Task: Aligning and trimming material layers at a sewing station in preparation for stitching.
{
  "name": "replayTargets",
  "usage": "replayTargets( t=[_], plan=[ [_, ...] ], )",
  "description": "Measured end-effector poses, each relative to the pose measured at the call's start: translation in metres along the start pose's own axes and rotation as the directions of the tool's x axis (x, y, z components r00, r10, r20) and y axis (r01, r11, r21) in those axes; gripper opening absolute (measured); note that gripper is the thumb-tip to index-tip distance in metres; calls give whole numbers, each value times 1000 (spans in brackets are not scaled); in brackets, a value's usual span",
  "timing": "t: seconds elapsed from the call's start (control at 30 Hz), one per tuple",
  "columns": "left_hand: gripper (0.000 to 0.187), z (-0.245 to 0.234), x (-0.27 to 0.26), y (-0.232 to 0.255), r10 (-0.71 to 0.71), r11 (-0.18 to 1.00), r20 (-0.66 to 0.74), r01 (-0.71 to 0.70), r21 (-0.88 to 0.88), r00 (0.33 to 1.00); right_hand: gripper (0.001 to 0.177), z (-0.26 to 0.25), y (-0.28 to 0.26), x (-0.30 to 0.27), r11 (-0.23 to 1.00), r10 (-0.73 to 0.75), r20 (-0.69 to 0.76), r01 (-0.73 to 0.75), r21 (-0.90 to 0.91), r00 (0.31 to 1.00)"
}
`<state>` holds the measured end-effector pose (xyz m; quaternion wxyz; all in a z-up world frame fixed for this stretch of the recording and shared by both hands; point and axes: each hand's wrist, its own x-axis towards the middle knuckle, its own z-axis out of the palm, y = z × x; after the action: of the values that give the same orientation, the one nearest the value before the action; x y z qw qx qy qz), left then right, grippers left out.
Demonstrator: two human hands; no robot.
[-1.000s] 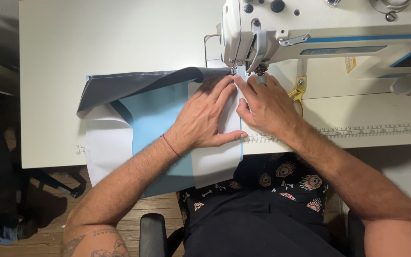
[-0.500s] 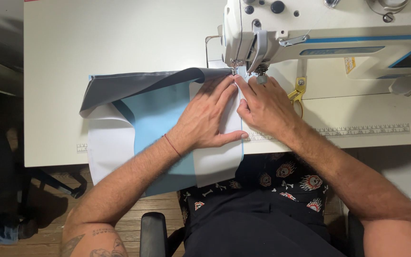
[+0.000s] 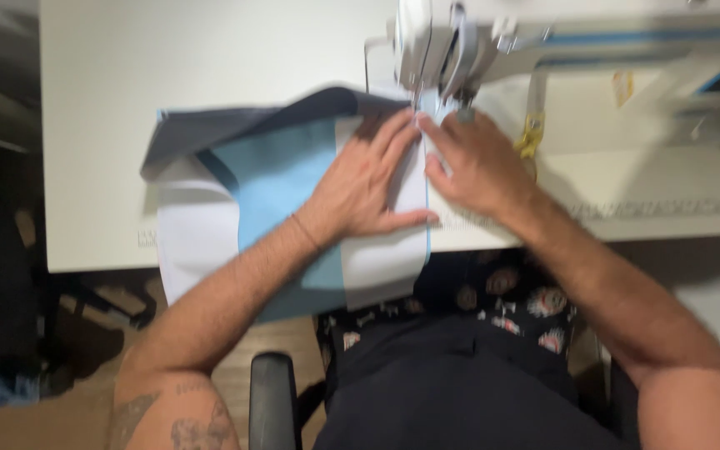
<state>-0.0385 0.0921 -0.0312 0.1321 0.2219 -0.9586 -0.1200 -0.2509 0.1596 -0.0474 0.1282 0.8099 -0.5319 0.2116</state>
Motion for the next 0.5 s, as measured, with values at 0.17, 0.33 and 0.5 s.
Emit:
replayTargets(
  t=[0.17,0.33,0.5],
  plan=[
    [116,-7,-2,4,17,999,30,-18,30,999,37,-86,-68,-53,631,254,378,-449,633,890],
    [111,-1,-6,-1,64,997,-4,-64,30,998,60,-29,-89,-99,564,149,900,-783,264,411],
    [98,-5,-9,6,80,996,-39,-81,-22,996,57,19,-101,-133,49,59,781,-783,620,622]
  ],
)
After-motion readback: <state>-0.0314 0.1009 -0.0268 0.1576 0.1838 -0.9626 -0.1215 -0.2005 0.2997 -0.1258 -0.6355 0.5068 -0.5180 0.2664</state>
